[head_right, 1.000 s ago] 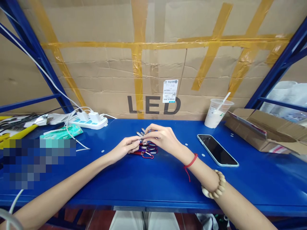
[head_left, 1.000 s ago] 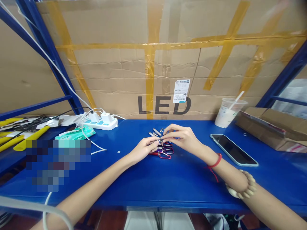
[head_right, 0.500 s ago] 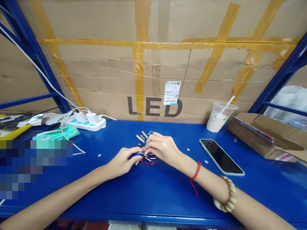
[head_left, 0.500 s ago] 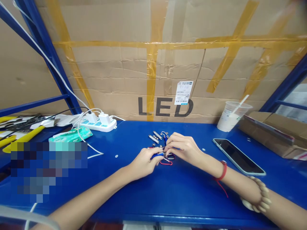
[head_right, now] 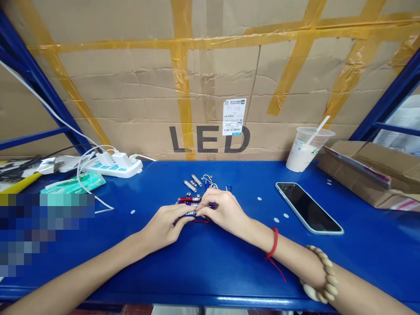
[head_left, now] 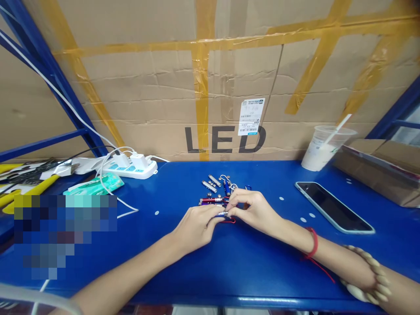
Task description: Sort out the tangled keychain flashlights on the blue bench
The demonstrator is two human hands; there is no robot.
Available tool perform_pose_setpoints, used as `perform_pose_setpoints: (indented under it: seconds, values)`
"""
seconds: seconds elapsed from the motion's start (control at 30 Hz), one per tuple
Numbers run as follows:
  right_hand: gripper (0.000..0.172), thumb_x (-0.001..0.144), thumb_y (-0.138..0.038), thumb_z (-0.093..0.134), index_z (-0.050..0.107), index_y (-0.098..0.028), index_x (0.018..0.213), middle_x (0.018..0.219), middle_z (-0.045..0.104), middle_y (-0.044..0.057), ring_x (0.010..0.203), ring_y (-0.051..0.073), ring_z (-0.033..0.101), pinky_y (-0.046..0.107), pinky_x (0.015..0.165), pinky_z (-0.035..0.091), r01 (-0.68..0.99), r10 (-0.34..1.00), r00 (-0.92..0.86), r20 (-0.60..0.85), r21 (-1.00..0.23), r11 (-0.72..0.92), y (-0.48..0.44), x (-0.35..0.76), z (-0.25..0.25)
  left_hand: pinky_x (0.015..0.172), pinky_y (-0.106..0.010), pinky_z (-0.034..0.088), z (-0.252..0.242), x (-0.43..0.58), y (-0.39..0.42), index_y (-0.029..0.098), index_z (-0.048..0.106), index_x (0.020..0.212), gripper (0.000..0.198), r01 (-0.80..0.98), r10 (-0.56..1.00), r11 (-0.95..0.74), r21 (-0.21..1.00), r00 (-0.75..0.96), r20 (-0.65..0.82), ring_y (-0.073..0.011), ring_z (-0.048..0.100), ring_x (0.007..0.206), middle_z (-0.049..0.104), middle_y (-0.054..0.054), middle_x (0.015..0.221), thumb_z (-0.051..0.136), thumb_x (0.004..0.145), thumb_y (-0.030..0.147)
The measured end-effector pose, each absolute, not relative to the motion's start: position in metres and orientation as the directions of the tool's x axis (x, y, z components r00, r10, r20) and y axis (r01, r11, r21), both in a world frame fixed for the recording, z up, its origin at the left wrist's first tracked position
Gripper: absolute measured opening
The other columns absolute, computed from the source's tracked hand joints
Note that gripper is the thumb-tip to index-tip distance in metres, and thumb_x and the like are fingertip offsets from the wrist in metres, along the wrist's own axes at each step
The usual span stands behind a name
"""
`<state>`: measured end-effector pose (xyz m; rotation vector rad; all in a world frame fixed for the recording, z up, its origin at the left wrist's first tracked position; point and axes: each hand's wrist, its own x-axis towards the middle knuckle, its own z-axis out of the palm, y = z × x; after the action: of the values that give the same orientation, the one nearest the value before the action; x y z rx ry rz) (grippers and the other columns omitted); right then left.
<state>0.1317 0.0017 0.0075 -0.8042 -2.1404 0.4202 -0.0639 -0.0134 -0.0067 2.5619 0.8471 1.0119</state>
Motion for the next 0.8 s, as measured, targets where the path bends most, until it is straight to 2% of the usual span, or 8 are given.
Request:
perform_pose_setpoints:
  seconds: [0.13, 0.27, 0.4, 0.63, 0.7, 0.8]
  values:
    - [0.009, 0.076, -0.021, 0.067, 0.068, -0.018, 0.068, 0.072, 0.067, 0.003, 0.068, 0.013, 0.063, 0.025, 0.065, 0.05, 0.409, 0.668, -0.502, 0.549, -0.53, 0.743, 0.004, 0.133, 0.007, 0.078, -0.026, 0.054, -0.008, -0.066, -0.009, 0.019, 0.063, 0.104, 0.024, 0.429, 0.566, -0.824, 0.369, 0.621, 0.542, -0.0166, 0.067, 0.09, 0.071, -0.007, 0.1, 0.044, 0.09, 0.022]
    - [0.008, 0.075, -0.021, 0.068, 0.069, -0.018, 0.069, 0.072, 0.067, 0.002, 0.07, 0.013, 0.063, 0.023, 0.064, 0.048, 0.417, 0.663, -0.509, 0.549, -0.517, 0.748, 0.009, 0.135, 0.01, 0.081, -0.026, 0.053, -0.004, -0.066, -0.005, 0.018, 0.064, 0.103, 0.023, 0.43, 0.576, -0.818, 0.383, 0.611, 0.544, -0.0166, 0.067, 0.091, 0.071, -0.007, 0.101, 0.046, 0.089, 0.021]
    - [0.01, 0.075, -0.026, 0.069, 0.07, -0.018, 0.069, 0.074, 0.067, 0.002, 0.071, 0.013, 0.062, 0.022, 0.063, 0.046, 0.434, 0.669, -0.5, 0.55, -0.509, 0.743, 0.012, 0.137, 0.015, 0.08, -0.026, 0.053, 0.001, -0.065, -0.002, 0.017, 0.064, 0.103, 0.021, 0.43, 0.606, -0.796, 0.426, 0.56, 0.565, -0.0168, 0.067, 0.088, 0.071, -0.008, 0.099, 0.051, 0.087, 0.022]
    - [0.007, 0.075, -0.026, 0.069, 0.071, -0.019, 0.071, 0.074, 0.067, 0.002, 0.072, 0.013, 0.062, 0.021, 0.06, 0.045, 0.462, 0.653, -0.483, 0.583, -0.464, 0.756, 0.01, 0.138, 0.019, 0.082, -0.026, 0.052, 0.009, -0.065, -0.003, 0.018, 0.053, 0.118, 0.034, 0.459, 0.718, -0.69, 0.56, 0.535, 0.446, -0.0167, 0.066, 0.09, 0.07, -0.006, 0.101, 0.053, 0.085, 0.026]
    - [0.009, 0.075, -0.026, 0.069, 0.07, -0.019, 0.07, 0.074, 0.067, 0.002, 0.071, 0.013, 0.062, 0.021, 0.061, 0.045, 0.458, 0.634, -0.495, 0.595, -0.442, 0.772, 0.008, 0.137, 0.018, 0.083, -0.026, 0.052, 0.007, -0.065, -0.004, 0.018, 0.053, 0.118, 0.033, 0.452, 0.704, -0.704, 0.548, 0.547, 0.453, -0.0161, 0.066, 0.091, 0.069, -0.006, 0.102, 0.052, 0.086, 0.025]
    - [0.013, 0.078, -0.025, 0.065, 0.07, -0.018, 0.069, 0.072, 0.066, 0.002, 0.07, 0.012, 0.062, 0.021, 0.062, 0.045, 0.423, 0.591, -0.529, 0.609, -0.415, 0.805, 0.005, 0.136, 0.014, 0.086, -0.027, 0.051, 0.003, -0.065, -0.006, 0.019, 0.055, 0.115, 0.029, 0.448, 0.648, -0.761, 0.469, 0.569, 0.507, -0.0159, 0.065, 0.093, 0.069, -0.005, 0.104, 0.05, 0.086, 0.022]
